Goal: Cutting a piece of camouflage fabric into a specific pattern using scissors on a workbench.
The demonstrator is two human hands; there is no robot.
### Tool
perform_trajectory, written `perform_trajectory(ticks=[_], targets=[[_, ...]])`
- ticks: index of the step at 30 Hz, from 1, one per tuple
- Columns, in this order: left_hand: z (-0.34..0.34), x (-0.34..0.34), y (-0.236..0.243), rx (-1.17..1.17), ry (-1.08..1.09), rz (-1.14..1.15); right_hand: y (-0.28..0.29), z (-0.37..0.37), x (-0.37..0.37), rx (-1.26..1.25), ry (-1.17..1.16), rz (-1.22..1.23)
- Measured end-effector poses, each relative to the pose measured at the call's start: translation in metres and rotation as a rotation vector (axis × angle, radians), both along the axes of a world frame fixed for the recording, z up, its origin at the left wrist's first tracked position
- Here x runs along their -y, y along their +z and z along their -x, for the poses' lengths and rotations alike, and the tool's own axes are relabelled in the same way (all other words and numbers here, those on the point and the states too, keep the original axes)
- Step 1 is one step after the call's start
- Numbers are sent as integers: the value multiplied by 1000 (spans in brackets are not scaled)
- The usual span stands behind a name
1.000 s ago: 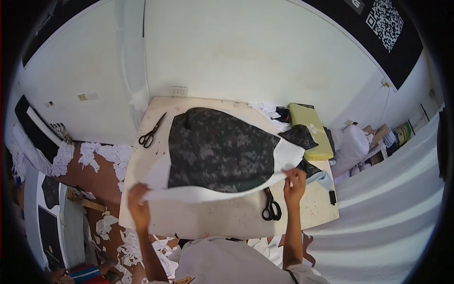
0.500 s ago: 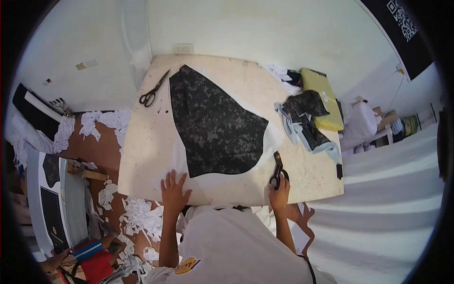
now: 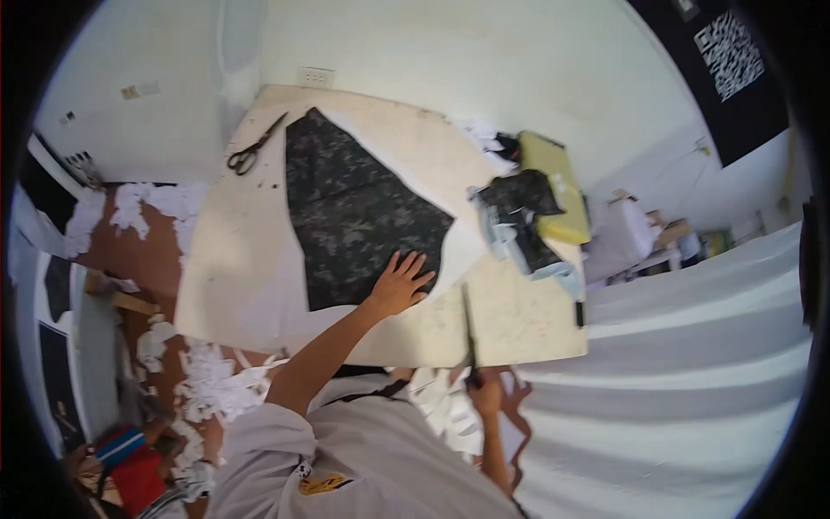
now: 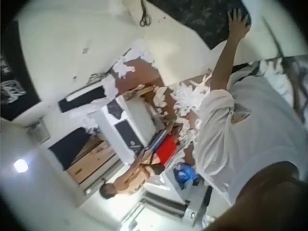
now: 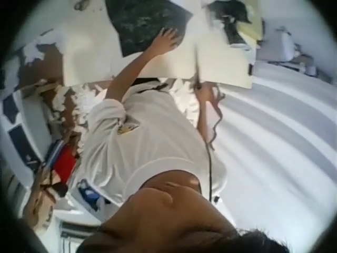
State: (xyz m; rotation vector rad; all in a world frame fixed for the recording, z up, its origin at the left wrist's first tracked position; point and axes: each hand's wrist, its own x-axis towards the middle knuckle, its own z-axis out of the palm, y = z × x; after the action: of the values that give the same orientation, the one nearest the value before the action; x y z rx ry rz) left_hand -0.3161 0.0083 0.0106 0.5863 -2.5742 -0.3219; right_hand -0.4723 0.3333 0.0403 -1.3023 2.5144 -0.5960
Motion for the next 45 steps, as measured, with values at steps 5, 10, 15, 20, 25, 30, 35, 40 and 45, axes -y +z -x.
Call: perform_trajectory(ticks=[5,10,15,20,25,30,35,40,45], targets=[[100,-13,-7,174,-5,-154,4,-48,-72,664,-171,-134],[102,-16,31,-373,-192,-424,41,-88,-96,1403,-97,-205],[-68,-39,48,-273,1,-353,40,-108,-65,1395,-10,-309],[-167,-76,46,87,93,-314,23,-130,-21,1292,-52,-329],[-171,-86,47,94,86,-311,15,-145,11,1216,-2,-320],[-170,-82,45,121,69,-288,11,-153,23,1071,-47,-367],[-173,-81,41,157,64,-276,10,-152,23,1078,-65,-330],[-175,-82,39,157,62,-228,19,-148,28,1048,-137,-463],[-177,-84,35,154,71,-223,29,-141,47,1158,-121,-352]])
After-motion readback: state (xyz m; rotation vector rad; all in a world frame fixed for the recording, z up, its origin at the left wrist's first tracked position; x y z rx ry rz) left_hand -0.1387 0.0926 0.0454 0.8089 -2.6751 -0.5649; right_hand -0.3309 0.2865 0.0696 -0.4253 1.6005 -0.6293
